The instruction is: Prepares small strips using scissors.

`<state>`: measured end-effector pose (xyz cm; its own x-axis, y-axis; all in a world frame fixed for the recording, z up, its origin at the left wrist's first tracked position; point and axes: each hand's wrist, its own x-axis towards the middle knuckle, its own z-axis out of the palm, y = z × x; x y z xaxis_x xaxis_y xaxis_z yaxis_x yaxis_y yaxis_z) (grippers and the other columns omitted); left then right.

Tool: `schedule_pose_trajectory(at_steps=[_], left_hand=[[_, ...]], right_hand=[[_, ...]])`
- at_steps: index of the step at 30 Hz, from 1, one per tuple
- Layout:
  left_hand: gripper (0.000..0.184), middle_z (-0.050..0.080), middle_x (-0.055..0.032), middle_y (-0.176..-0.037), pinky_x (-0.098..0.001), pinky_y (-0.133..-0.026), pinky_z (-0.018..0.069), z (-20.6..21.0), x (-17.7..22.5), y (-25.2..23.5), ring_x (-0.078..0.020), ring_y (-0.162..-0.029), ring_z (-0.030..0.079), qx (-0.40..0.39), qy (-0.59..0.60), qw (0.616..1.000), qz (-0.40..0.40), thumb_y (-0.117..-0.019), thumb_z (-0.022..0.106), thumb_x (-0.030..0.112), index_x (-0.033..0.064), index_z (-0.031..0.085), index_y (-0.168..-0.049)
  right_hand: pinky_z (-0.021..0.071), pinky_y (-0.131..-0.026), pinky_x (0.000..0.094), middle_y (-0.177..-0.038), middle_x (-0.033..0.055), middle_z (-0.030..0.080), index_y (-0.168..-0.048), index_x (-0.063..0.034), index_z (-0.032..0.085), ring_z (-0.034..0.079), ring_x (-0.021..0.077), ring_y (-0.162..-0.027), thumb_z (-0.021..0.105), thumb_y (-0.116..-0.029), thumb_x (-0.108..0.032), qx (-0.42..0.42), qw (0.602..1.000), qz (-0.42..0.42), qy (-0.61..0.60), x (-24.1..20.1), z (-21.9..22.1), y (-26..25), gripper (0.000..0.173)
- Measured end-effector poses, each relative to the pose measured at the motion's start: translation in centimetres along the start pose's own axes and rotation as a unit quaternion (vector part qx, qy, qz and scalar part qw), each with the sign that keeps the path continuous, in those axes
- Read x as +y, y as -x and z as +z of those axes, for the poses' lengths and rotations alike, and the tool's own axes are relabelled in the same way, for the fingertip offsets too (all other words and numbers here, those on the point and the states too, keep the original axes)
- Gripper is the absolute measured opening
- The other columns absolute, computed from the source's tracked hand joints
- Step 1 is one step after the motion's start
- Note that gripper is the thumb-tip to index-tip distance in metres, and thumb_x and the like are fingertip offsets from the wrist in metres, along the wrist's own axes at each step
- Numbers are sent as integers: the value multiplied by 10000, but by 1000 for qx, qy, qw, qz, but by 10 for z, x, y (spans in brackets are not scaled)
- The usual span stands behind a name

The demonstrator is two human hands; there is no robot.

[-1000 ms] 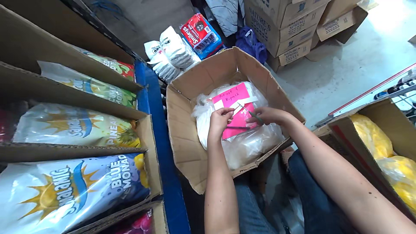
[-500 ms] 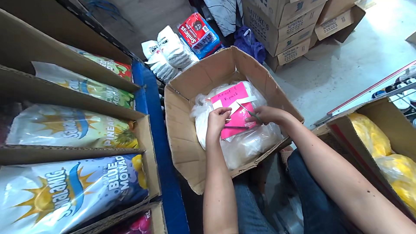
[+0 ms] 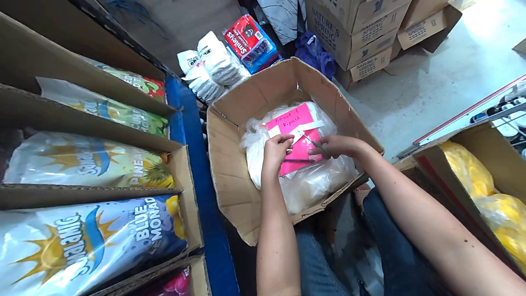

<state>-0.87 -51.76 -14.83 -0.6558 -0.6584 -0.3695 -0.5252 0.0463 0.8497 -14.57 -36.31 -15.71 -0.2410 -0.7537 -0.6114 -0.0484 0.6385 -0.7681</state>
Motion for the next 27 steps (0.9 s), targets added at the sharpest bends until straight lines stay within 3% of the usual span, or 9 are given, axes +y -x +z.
schedule_pose_trajectory(at_steps=[7,27], left_hand=[[178,675,-115,-1042,-283,-726,544,1,1,0,-114,-787,640,-4,-1,1000,0,-1005,633,59,-11,673,-1163],[192,674,-124,-1061,-302,-744,550,0,1,0,-129,-812,650,-3,-3,1000,9,-1010,627,64,-16,668,-1180]], right_hand=[[400,-620,232,-747,-15,562,-1190,-16,617,462,43,-631,667,-986,-435,6,1000,0,-5,-2,0,2,469],[404,-618,236,-738,-9,559,-1181,-14,616,464,50,-630,673,-989,-405,4,1000,-9,-13,1,0,-2,439]])
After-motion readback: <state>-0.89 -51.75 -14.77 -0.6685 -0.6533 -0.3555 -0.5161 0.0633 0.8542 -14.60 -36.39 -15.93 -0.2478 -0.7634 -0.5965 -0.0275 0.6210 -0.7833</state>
